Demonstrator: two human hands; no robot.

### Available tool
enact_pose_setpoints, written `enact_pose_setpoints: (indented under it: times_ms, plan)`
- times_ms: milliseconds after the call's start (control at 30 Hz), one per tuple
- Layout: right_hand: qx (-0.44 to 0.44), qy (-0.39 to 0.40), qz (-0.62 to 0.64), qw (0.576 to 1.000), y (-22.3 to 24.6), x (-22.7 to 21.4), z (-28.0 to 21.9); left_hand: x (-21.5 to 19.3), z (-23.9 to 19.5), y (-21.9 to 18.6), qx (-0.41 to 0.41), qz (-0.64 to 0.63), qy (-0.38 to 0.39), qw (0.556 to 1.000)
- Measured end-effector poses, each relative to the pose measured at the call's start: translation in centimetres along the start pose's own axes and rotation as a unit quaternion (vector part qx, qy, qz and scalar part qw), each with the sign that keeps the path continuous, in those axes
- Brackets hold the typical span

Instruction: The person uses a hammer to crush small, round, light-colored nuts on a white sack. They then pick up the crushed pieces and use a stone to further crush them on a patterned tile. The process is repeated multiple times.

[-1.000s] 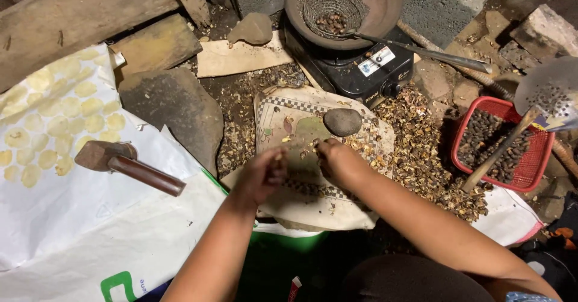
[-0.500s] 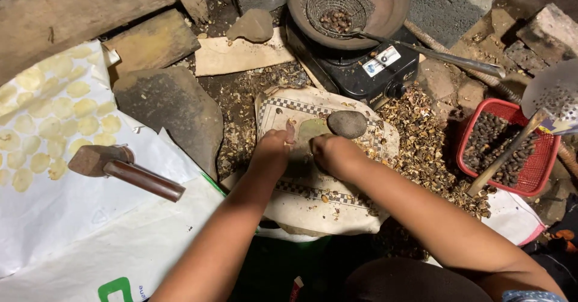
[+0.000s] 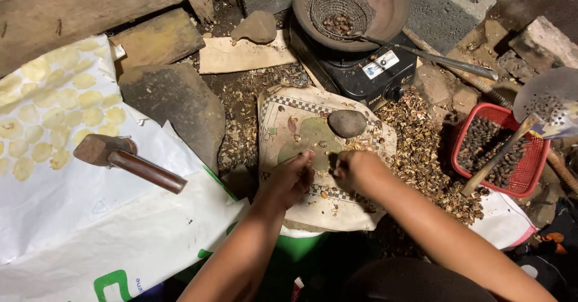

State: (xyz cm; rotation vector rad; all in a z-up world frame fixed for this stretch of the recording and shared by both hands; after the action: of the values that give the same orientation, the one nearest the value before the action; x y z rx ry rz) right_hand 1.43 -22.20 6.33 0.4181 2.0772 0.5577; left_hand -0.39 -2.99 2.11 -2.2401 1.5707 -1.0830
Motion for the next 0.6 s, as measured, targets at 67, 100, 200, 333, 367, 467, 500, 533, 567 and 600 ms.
enact_pose_setpoints:
  times_ms: [67,100,200,333,367,467,500,533,567,600]
  plan:
    - [-0.039,-0.025,-0.032,0.998,-1.7,2.5,1.0,-1.1,2.3,0.2,0.046,0.177,-0.058,0.981]
    - [-0.078,-0.049,-0.063,0.994,-2.4,3.8,1.3,-1.7,3.3,0.1,0.089,0.349,-0.112,0.926]
    - [-0.084,-0.049,-0.063,0.993,-1.3,3.8,0.5,1.4,0.6,-1.4,0.444,0.617,-0.085,0.645]
    - [-0.061,-0.049,0.061,0.995,-0.2,0.1,-0.2,2.1,0.7,-0.8,0.526,0.705,-0.069,0.471]
    - [-0.052,-0.055,0.061,0.995,-1.4,0.0,0.1,1.8,1.4,-0.6,0.508,0.711,-0.069,0.481]
    - [-0.023,-0.053,0.062,0.996,-1.4,-0.9,-0.7,1.5,0.8,-0.5,0.470,0.728,-0.071,0.494]
    - [-0.006,-0.052,0.058,0.997,-0.9,-1.8,-0.9,1.8,0.6,-0.9,0.457,0.735,-0.075,0.495]
    - [-0.006,-0.053,0.058,0.997,-0.2,-2.5,-1.3,2.1,0.1,-1.4,0.459,0.734,-0.074,0.494]
    - [0.007,-0.049,0.100,0.994,0.5,-3.0,-1.7,2.4,-0.5,-2.0,0.478,0.709,-0.063,0.514]
    - [0.021,-0.042,0.144,0.989,1.1,-3.4,-2.3,2.6,-1.3,-2.4,0.494,0.684,-0.051,0.535]
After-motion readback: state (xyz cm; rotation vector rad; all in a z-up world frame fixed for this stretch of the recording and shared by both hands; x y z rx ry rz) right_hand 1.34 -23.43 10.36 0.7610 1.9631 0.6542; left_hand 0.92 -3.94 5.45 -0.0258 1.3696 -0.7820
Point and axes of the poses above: each hand's wrist, its own z-axis towards the middle knuckle, its own x-axis out of the palm, y = z × x, the point moved 5 cm from there along z, towards the middle knuckle, and after that the axes turned 14 degrees about z, right-handed, at the moved point
